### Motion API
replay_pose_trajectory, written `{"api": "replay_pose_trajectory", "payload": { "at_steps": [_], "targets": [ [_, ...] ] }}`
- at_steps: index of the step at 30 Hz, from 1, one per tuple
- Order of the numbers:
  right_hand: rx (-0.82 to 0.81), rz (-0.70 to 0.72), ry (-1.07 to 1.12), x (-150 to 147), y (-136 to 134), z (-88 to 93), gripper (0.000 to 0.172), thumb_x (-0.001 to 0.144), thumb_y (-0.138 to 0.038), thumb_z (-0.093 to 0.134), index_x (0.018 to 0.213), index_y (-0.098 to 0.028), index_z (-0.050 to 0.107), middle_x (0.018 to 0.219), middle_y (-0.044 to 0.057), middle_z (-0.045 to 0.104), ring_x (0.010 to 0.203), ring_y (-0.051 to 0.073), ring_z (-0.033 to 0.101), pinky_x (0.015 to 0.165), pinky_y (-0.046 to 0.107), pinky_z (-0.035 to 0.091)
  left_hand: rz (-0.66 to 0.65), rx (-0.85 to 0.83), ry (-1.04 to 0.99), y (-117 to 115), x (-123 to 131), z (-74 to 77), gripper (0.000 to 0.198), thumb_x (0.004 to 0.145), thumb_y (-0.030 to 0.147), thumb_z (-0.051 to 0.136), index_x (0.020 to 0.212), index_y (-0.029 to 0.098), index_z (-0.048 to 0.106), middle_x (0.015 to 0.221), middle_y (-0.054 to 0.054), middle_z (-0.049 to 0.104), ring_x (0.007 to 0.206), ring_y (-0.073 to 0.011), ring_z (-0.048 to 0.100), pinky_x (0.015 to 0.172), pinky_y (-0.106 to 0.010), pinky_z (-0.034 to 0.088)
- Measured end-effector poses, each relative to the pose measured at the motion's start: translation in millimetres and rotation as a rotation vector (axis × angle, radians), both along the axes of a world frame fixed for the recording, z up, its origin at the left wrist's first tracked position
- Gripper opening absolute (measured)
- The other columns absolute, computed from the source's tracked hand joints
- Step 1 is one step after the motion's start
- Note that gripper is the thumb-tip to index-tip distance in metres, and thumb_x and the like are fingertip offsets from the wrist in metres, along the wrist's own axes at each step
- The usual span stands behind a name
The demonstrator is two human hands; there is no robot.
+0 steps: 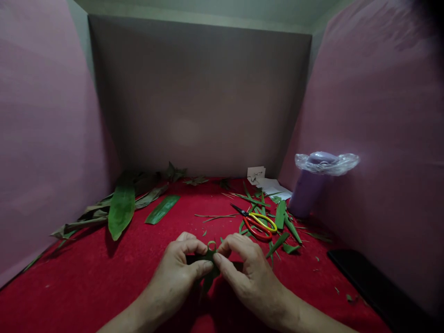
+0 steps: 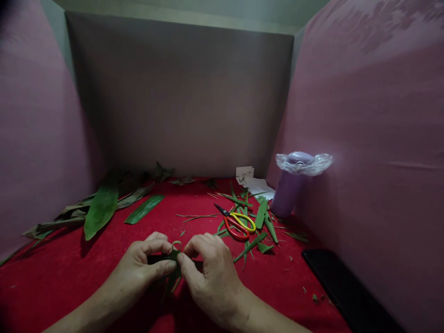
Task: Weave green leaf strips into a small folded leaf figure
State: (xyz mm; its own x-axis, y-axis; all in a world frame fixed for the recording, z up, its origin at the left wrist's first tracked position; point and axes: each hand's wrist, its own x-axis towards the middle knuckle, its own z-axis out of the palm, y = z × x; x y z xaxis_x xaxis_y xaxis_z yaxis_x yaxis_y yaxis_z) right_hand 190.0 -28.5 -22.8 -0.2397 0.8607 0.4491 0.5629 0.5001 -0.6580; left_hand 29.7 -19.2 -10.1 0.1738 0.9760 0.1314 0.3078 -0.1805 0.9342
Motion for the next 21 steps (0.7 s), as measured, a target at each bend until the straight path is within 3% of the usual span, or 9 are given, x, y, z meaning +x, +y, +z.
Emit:
{"api": "replay_pose_trajectory", "payload": {
  "at_steps": [8,12,17,21],
  "targets": [
    [-0.016,0.0,-0.018,0.5,-0.1,0.6,0.015,0.082,-0.022,0.055,0.068,-0.018,0.053,0.069,0.0,0.056,0.067,0.014,0.049,0.065,0.027,0.036,0.017,0.013,-0.035,-2.6,0.4,-2.9,0.01,0.06,0.016,0.069,0.052,0.018,0.062,0.064,0.002,0.05,0.068,-0.0167,0.049,0.062,-0.028,0.04],
    [-0.039,0.022,0.019,0.9,0.3,-4.2,0.028,0.088,-0.031,0.047,0.064,-0.018,0.052,0.063,-0.001,0.051,0.062,0.013,0.046,0.06,0.025,0.036,0.02,-0.044,-0.098,-1.5,0.6,-4.1,0.008,0.06,0.015,0.068,0.055,0.018,0.062,0.062,0.003,0.051,0.061,-0.0138,0.048,0.057,-0.026,0.04],
    [-0.281,0.154,0.397,5.8,9.3,0.6,0.049,0.094,-0.044,0.029,0.073,-0.015,0.061,0.066,0.002,0.057,0.063,0.013,0.052,0.06,0.025,0.041,-0.018,-0.211,-0.231,2.1,-2.9,1.8,0.01,0.06,0.02,0.069,0.057,0.015,0.061,0.051,0.005,0.049,0.046,-0.0075,0.038,0.045,-0.02,0.03],
    [-0.5,0.303,0.519,11.5,17.9,11.1,0.03,0.085,-0.038,0.051,0.074,-0.013,0.064,0.066,0.0,0.058,0.062,0.011,0.053,0.062,0.024,0.042,-0.025,-0.264,-0.299,4.5,-7.5,7.1,0.012,0.06,0.023,0.071,0.061,0.014,0.062,0.054,0.004,0.054,0.048,-0.0074,0.041,0.046,-0.02,0.03]
  ]
}}
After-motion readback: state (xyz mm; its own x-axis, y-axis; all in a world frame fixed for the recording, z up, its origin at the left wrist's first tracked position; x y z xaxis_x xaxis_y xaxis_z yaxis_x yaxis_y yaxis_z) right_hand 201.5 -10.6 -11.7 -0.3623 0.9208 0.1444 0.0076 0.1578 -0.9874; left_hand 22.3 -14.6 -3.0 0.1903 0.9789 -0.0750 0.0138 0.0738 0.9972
